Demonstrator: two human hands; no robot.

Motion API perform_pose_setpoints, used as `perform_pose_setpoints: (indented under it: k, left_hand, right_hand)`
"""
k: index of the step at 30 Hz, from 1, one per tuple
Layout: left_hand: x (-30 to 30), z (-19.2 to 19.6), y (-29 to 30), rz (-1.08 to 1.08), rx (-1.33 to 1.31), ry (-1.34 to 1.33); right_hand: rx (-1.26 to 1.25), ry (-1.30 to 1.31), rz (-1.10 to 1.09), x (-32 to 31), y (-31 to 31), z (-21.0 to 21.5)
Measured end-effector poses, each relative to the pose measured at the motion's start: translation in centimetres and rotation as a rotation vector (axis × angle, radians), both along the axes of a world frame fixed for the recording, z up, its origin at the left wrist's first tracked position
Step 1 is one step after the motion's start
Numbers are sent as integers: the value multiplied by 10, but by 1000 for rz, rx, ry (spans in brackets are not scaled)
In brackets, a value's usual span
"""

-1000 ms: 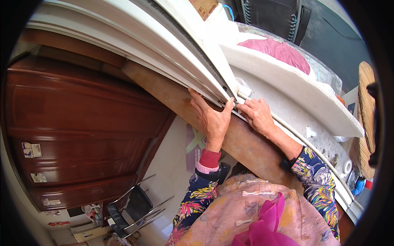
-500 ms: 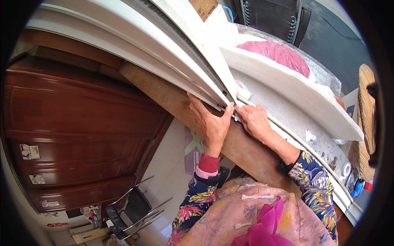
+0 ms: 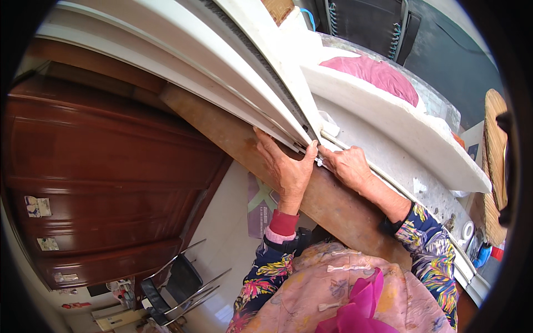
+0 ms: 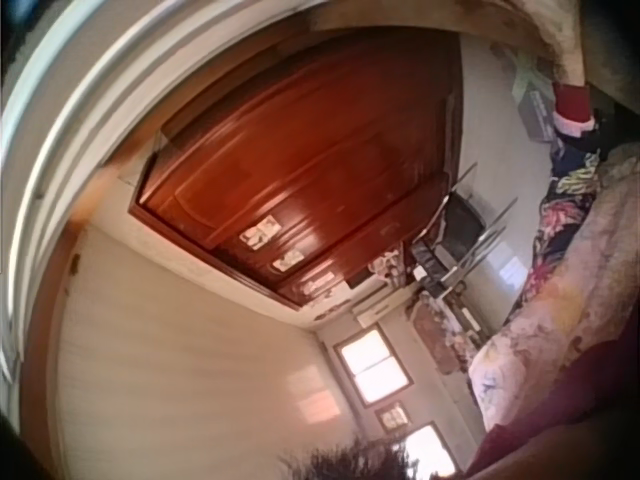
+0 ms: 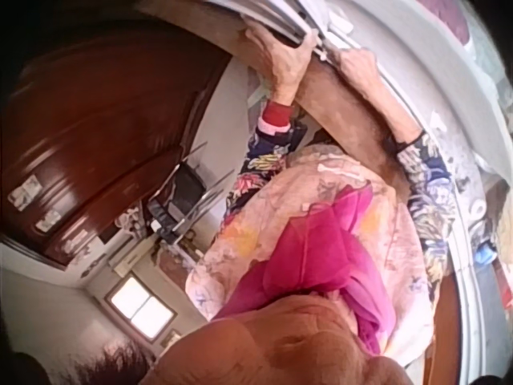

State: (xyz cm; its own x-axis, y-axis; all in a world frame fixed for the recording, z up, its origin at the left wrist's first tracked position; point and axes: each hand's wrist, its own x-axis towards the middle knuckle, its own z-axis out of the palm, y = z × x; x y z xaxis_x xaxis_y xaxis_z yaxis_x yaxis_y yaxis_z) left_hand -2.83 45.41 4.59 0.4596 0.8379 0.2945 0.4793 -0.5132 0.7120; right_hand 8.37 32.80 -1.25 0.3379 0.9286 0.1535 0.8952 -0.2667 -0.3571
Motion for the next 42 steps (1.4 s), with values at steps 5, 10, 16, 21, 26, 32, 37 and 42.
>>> perform_pose_setpoints:
  k: [5,10,16,21,26,32,37,42]
  left_hand:
    - [-1,0,-4,-5,31,-1]
    - [-6,4,-12,-26,45,-6]
    - [-8,4,-12,-19,60,6]
    - [-9,-1,-7,-25,43,7]
    - [-14,-4,21,-23,49,12]
    - [-7,-1,10,-10,68,30]
    - [2,5,-8,-9,37,29]
    - [0,5,-9,-25,57,34]
  right_hand:
    - [32,-44,56,5,1,-11]
    - [177,-60,122,9,0,-17]
    - [169,-21,138,12,-2,-17]
    - [111,0,130,13,-10,-12]
    - [54,58,75,10,-11,-2]
    - [142,271,-154,6,-4,2]
    - [191,273,-194,3,5,-3]
    - [173,226,-141,8,1,-5]
